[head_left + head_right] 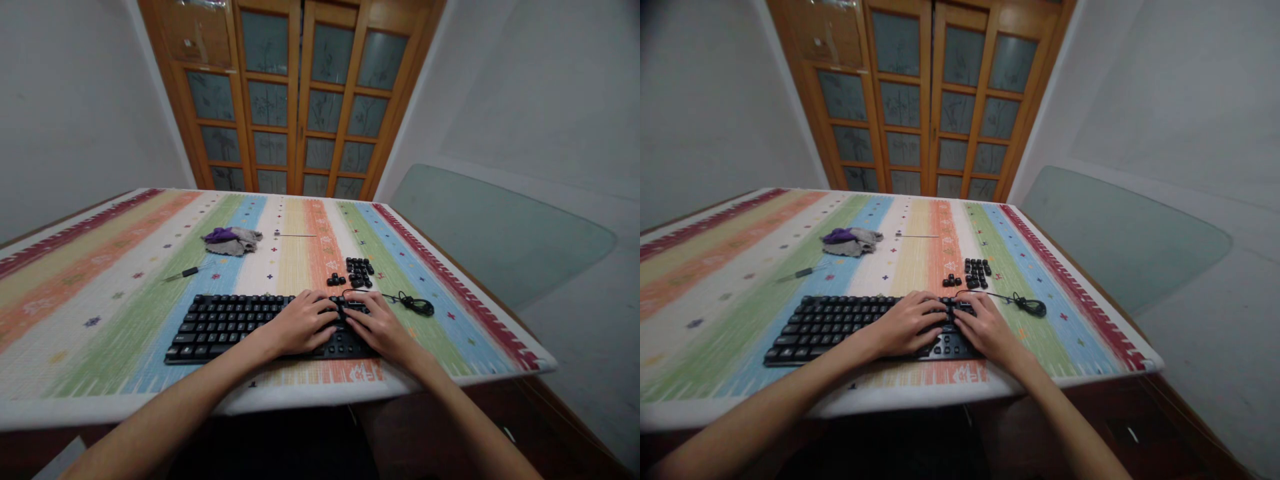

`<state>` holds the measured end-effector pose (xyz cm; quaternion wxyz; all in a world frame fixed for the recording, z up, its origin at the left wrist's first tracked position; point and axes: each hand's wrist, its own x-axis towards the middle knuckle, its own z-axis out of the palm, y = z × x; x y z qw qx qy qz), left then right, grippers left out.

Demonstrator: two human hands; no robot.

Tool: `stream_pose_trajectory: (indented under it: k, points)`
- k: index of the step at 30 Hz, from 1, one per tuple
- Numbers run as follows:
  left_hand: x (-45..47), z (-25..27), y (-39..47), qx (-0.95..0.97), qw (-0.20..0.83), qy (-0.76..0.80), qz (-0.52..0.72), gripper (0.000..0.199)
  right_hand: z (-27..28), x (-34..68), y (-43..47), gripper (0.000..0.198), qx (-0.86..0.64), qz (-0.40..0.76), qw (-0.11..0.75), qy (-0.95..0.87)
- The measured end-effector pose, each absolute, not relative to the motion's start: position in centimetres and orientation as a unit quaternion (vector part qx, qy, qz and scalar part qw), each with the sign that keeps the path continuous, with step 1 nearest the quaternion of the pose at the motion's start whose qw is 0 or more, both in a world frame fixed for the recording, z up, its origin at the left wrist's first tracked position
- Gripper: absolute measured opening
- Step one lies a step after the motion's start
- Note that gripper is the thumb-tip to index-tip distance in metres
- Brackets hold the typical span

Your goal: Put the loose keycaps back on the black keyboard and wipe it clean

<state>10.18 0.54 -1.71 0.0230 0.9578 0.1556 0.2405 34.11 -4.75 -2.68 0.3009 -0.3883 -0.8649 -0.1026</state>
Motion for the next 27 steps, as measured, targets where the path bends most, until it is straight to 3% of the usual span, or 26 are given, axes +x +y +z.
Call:
stream_pose_trajectory:
  k: [9, 19, 27]
  points:
    - [10.5, -1.6, 0.3, 0.959, 0.009, 0.14, 0.245, 0.023, -2.6, 33.5, -5.1, 0.024, -0.396, -0.138, 0.285, -0.862]
    - [11.1, -1.9, 0.1, 0.963, -0.004, 0.129, 0.237, 0.029, -3.0, 33.6, -5.8, 0.034, -0.416, -0.096, 0.269, -0.863]
    - [11.3, -1.6, -0.2, 0.965, -0.027, 0.153, 0.212, 0.035, -2.7, 33.0, -5.6, 0.03, -0.423, -0.119, 0.256, -0.861]
